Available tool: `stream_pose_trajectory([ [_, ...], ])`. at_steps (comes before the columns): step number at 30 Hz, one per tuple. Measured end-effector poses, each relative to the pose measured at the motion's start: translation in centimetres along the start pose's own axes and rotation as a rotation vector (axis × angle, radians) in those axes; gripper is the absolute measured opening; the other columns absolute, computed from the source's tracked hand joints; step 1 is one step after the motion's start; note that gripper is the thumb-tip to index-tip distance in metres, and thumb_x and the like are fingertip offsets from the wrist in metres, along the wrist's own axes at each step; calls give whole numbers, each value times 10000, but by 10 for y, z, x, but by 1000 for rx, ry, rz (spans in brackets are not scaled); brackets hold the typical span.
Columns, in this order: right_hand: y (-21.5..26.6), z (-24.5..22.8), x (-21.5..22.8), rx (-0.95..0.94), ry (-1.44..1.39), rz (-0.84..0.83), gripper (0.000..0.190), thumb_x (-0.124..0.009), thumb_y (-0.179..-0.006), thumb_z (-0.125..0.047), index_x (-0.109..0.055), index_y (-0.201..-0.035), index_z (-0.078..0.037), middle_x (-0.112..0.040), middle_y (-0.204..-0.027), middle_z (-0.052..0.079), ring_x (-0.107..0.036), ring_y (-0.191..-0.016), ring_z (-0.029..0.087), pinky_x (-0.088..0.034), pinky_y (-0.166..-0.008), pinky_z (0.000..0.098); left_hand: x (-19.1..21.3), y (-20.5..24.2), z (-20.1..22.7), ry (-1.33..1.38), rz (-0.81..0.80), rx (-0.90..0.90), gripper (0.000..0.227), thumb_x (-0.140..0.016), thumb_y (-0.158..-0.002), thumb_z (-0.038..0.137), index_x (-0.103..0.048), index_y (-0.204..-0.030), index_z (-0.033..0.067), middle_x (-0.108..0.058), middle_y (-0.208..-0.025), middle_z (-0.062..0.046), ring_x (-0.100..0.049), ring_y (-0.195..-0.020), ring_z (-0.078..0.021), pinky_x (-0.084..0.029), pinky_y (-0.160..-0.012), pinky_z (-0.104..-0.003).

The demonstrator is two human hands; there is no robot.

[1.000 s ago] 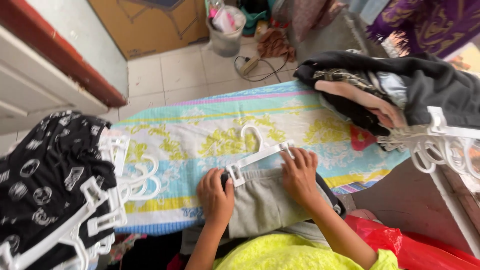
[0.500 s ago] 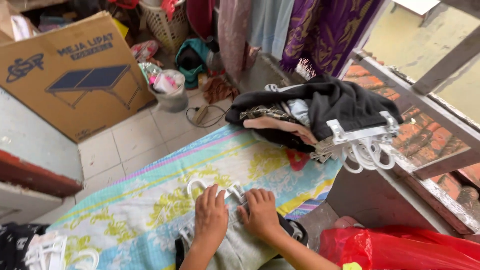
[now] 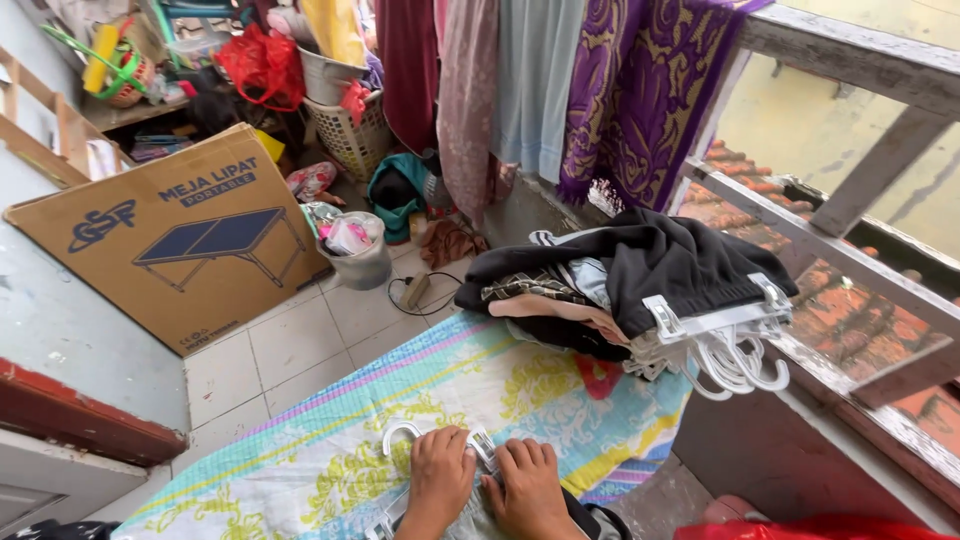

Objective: The person is taking shorts from a pile and attaching them to plastic hangers with clips on a table.

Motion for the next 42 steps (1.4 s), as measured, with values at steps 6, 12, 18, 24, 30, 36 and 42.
stream_pose_trajectory([
  [6, 0, 4, -7, -21, 18, -48, 298, -550, -997, -418, -591, -1080, -135, -571, -1093, 78, -502, -949, 311, -378, -828, 459, -19, -21, -17, -15, -302, 364, 392, -453, -1024, 520, -632, -1261, 263, -707, -1084, -28, -620, -1075, -290, -382, -976, -473],
  [12, 0, 4, -4, -16, 12, -43, 308, -586, -980, -414, -597, -1138, -150, -575, -1118, 84, -506, -973, 321, -381, -840, 471, -21, -25, -25, 29, -481, 495, 311, -465, -1036, 523, -619, -993, 255, -647, -1005, 35, -583, -1044, -238, -346, -983, -425],
  [18, 0, 3, -7, 1, 30, -17, 388, -555, -1000, -470, -587, -1215, -149, -594, -1110, 87, -543, -965, 313, -397, -817, 463, -19, -21, -30, 113, -549, 540, 412, -402, -1050, 532, -584, -846, 224, -621, -942, 21, -572, -1001, -247, -335, -1000, -435],
  [24, 2, 11, -19, -20, 35, -50, 424, -582, -972, -472, -577, -1234, -138, -607, -1169, 92, -545, -1026, 331, -395, -854, 490, 4, -15, -5, 196, -683, 659, 414, -295, -1053, 527, -569, -1065, 217, -700, -1067, -36, -494, -1195, -308, -317, -1067, -449],
  [30, 3, 14, -26, 0, 50, -50, 470, -601, -964, -510, -557, -1253, -142, -603, -1177, 92, -545, -1013, 335, -397, -845, 488, -7, -11, -18, 287, -650, 650, 558, -235, -1044, 616, -665, -1006, 263, -682, -883, 32, -549, -1093, -254, -284, -1112, -396],
  [36, 3, 15, -28, 8, 59, -56, 468, -598, -967, -544, -568, -1222, -154, -602, -1176, 94, -543, -1019, 336, -391, -852, 490, -15, -7, -26, 255, -645, 644, 515, -236, -1070, 582, -611, -902, 271, -674, -841, 64, -554, -985, -175, -267, -1061, -339],
  [42, 3, 15, -24, 11, 24, -60, 514, -474, -1034, -589, -587, -1194, -114, -593, -1153, 112, -533, -1005, 329, -383, -850, 485, -14, -6, -27, 279, -664, 743, 474, -285, -1061, 560, -678, -973, 311, -670, -891, 95, -583, -1031, -138, -252, -1092, -311],
])
Point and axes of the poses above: each hand's wrist, its own y-axis away from the middle knuckle, its own x-axis out of the back of the hand, z = x × y, the point moved 9 cm from there along -y, towards the middle knuckle
